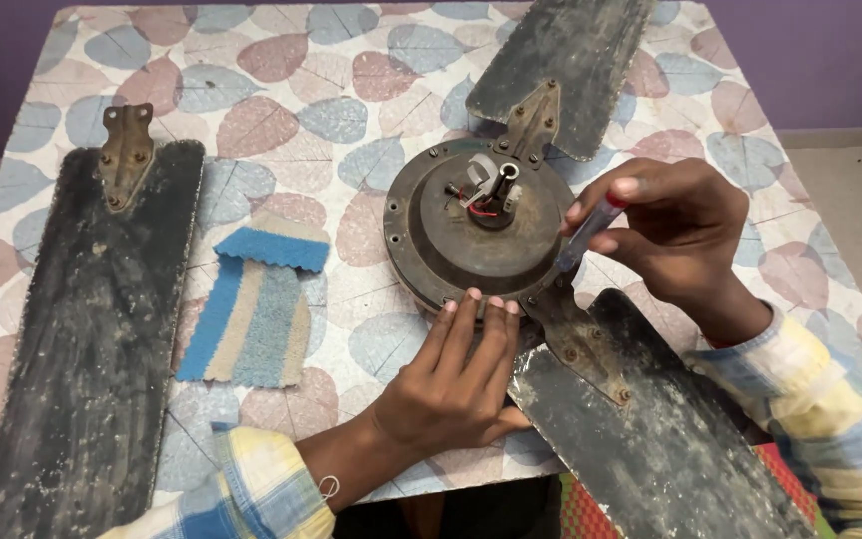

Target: The person uses a screwdriver to loosen and remove screws from the mounting brackets of a ceiling fan. One fan blade is detached and set aside on the table while the person continues to unscrew the remaining blades from the central motor housing.

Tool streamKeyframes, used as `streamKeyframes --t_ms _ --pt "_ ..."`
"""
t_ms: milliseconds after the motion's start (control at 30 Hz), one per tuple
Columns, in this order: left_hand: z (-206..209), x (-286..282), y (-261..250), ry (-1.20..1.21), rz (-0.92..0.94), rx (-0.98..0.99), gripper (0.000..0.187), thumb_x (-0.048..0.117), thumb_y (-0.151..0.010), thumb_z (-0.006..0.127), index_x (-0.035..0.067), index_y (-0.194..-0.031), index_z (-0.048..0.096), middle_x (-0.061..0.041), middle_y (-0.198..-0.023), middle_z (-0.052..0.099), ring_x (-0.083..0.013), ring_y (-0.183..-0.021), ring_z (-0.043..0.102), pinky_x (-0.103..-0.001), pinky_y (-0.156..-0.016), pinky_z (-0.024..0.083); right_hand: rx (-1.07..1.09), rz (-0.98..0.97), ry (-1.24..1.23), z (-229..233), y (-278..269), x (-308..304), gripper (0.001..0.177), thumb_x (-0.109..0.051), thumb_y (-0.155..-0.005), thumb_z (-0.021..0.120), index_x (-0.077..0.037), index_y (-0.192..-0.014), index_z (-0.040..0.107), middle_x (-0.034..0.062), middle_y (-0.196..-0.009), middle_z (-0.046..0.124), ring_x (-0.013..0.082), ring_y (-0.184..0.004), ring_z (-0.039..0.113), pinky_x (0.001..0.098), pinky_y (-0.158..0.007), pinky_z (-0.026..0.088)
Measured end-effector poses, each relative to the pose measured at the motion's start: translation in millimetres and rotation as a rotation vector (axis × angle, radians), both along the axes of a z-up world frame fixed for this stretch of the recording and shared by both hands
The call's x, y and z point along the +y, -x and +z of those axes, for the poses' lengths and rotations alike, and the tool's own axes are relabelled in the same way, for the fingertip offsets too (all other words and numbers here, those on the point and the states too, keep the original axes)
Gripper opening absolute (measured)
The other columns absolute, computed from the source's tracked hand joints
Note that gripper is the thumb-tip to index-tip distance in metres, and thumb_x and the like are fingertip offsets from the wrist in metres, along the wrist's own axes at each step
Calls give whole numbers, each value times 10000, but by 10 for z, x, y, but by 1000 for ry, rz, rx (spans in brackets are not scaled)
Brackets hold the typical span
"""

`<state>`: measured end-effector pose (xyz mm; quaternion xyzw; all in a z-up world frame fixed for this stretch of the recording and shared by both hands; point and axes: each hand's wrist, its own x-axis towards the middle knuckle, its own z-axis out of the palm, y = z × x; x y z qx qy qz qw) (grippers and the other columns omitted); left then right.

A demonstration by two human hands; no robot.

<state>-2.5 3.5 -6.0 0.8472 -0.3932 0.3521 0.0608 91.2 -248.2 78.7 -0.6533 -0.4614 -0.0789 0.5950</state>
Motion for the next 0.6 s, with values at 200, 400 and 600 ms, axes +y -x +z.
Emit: streamKeyframes --t_ms 200,400,600 --pt "61 5 12 12 5 19 938 604 -1092 79 -79 -1333 676 -218 -1256 708 -408 -1243 684 -472 -1099 556 -104 -15 -68 -173 -121 78 426 -11 -956 747 -2 -1347 578 202 -1066 722 222 -986 767 318 -785 705" --pt "39 42 -12 -26 -9 45 917 599 -1108 102 -74 -1340 680 -214 -1261 704 -372 -1232 675 -469 -1089 538 -46 -29 -27 -166 76 45 411 7 -1032 651 4 -1422 522 261 -1175 704 275 -1023 762 354 -855 697" --pt "43 54 -16 -9 -17 69 902 601 -1093 130 -79 -1357 659 -224 -1271 697 -377 -1225 678 -475 -1088 532 19 -17 32 -62 147 70 386 28 -1077 580 -20 -1453 506 301 -1277 668 327 -1107 750 407 -917 709"
